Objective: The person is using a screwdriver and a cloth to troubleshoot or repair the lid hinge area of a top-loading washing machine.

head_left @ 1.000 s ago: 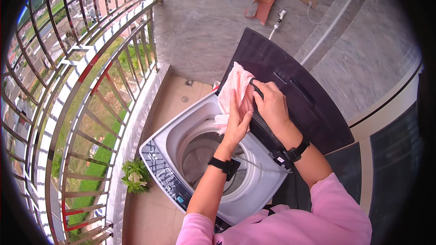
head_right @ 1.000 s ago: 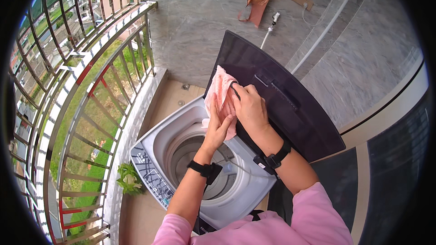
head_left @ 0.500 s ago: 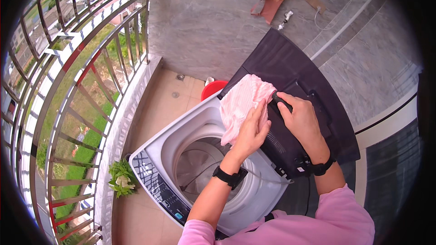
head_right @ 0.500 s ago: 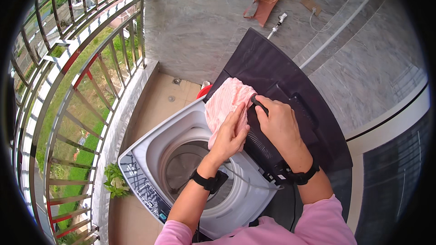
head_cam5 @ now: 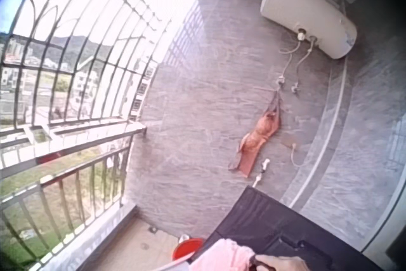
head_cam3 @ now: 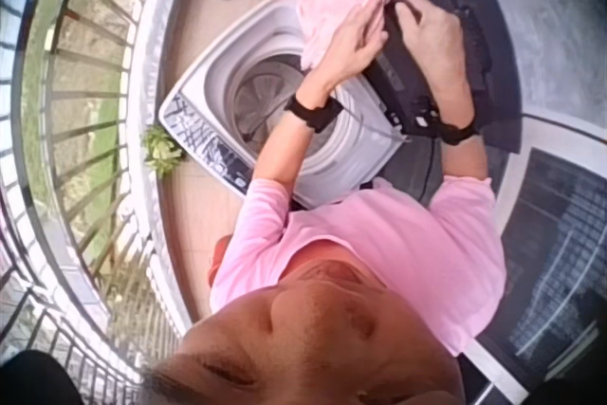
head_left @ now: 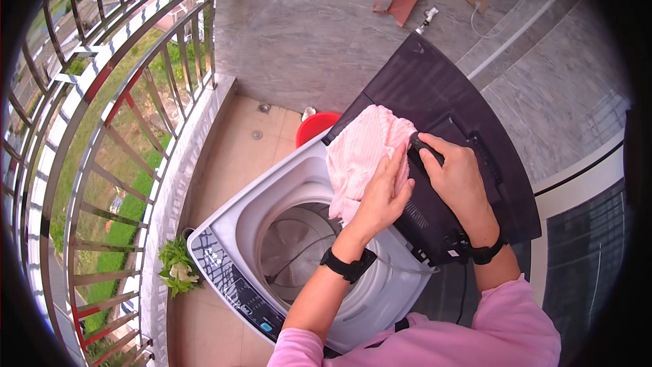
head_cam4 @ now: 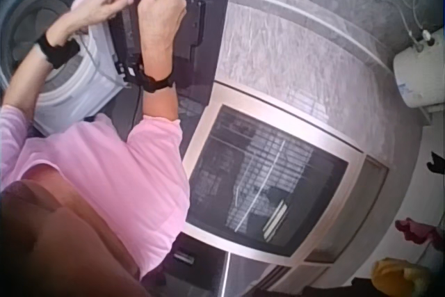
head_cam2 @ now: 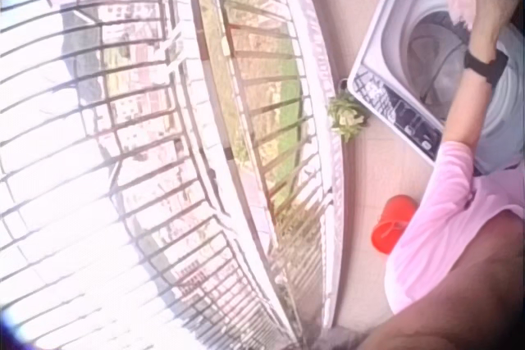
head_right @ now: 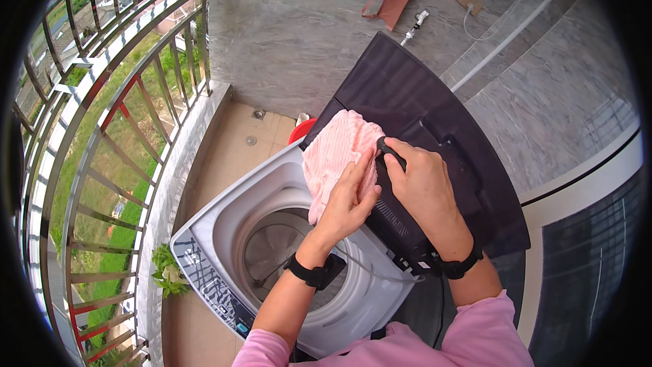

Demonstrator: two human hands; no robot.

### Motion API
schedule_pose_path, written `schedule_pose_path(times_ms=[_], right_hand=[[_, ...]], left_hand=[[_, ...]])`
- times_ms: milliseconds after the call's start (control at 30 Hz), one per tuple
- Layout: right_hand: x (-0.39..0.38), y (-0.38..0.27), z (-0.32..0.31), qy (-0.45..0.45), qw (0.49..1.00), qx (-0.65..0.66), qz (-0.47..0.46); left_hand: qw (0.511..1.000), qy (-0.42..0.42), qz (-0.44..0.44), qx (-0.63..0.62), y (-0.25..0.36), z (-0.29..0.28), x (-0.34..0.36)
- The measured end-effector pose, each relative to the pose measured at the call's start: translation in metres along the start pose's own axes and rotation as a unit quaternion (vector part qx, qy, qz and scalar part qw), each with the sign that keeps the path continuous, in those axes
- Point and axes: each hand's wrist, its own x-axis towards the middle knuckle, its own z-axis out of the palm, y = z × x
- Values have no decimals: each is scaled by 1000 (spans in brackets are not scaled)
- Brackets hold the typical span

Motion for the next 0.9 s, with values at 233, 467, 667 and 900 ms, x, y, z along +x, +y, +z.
schedule_pose_path(times_ms=[233,467,667,900], right_hand=[[12,9,21,35,999,-11,-34],[-29,7,-24,-27,998,-2,63],[-58,7,-41,-15,994,29,100],[-61,6,-26,0,993,65,95]], left_hand=[[999,21,-41,-21,-9,-1,8],[1000,-19,-11,8,11,19,-1],[997,-64,-20,-30,25,24,-17],[998,-38,-32,-25,21,10,-27]])
